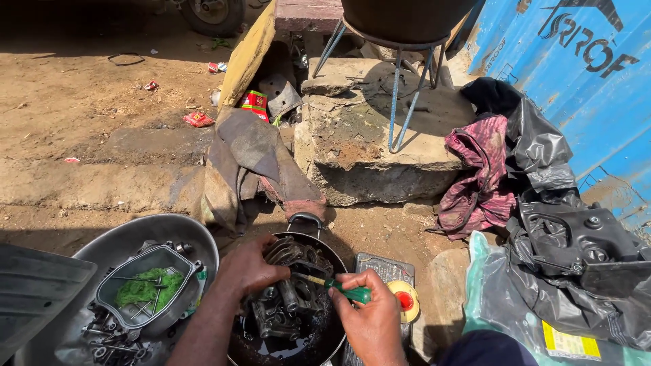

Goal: Cleaning and inspecting mechanical engine components using a screwdriver and fluid.

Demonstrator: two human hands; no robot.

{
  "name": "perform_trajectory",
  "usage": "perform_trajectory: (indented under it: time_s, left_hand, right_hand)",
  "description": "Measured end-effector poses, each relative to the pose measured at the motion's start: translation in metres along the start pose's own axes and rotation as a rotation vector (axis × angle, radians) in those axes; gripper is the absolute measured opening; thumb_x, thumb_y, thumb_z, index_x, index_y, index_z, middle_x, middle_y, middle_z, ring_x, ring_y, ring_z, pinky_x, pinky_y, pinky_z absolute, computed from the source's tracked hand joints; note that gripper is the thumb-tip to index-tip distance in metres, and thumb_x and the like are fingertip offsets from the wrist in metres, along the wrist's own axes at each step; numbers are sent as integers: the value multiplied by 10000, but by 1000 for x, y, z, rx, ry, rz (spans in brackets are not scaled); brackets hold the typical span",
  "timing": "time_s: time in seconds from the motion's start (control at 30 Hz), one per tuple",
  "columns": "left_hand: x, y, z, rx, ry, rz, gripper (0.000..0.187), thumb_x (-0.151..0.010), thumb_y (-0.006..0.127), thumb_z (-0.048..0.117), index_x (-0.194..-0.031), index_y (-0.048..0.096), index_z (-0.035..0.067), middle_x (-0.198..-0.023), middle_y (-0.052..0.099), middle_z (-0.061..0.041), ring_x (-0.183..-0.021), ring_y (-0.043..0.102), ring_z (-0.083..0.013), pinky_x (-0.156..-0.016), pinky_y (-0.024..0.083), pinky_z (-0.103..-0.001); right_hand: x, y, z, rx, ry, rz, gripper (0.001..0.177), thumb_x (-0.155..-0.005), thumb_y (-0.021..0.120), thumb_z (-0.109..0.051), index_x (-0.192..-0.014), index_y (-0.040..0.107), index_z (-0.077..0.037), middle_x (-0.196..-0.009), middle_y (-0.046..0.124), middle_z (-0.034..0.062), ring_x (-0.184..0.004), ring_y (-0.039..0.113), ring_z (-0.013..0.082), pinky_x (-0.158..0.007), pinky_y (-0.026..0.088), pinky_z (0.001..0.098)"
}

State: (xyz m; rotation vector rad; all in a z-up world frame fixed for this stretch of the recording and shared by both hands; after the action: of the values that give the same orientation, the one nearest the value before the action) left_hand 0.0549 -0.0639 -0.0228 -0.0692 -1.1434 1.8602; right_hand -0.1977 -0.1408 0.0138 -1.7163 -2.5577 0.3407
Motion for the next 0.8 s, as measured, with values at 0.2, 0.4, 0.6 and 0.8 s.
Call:
perform_trajectory:
  time_s: [0.2, 0.4, 0.6, 0.8]
  left_hand:
    - [2, -5, 2, 12, 4, 12, 880, -561, 862, 376, -1389, 614, 211, -1243, 746, -55, -1121, 725, -228, -1068, 515, -403]
    - [11, -10, 10, 15, -7, 9, 830, -562, 856, 374, -1351, 647, 227, -1222, 758, -41, -1108, 728, -217, -1058, 520, -390]
    - [5, -12, 10, -8, 2, 13, 715, -569, 841, 373, -1258, 728, 215, -1126, 791, -37, -1017, 749, -207, -1012, 542, -386]
    - [-8, -5, 6, -8, 7, -6, 703, -566, 842, 371, -1237, 741, 189, -1060, 811, -40, -929, 778, -197, -988, 558, -379]
  right_hand:
    - [-10, 19, -31, 338, -96, -148, 181, -779, 825, -61, -833, 652, -59, -932, 816, 95, -920, 808, 200, -821, 619, 361]
    - [-8, 46, -34, 636, 60, -357, 274, -866, 731, -120, -1137, 721, -83, -879, 778, 160, -844, 798, 273, -822, 620, 392]
    - [-5, 57, -39, 773, 90, -461, 320, -907, 659, -105, -1221, 715, -73, -919, 763, 209, -886, 780, 303, -870, 617, 407]
    - [1, 65, -24, 799, 225, -520, 343, -948, 577, -73, -1279, 669, -74, -976, 754, 204, -906, 788, 318, -832, 648, 404]
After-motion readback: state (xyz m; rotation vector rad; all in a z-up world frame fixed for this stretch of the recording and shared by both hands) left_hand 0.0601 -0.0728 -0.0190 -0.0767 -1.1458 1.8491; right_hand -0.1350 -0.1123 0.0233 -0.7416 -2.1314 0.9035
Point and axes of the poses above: each hand's wrist, its own x-axis away from the middle knuckle, its own y-axis out of the palm, z = x × y, the point moved 9 cm from there along -x, towards the middle knuckle
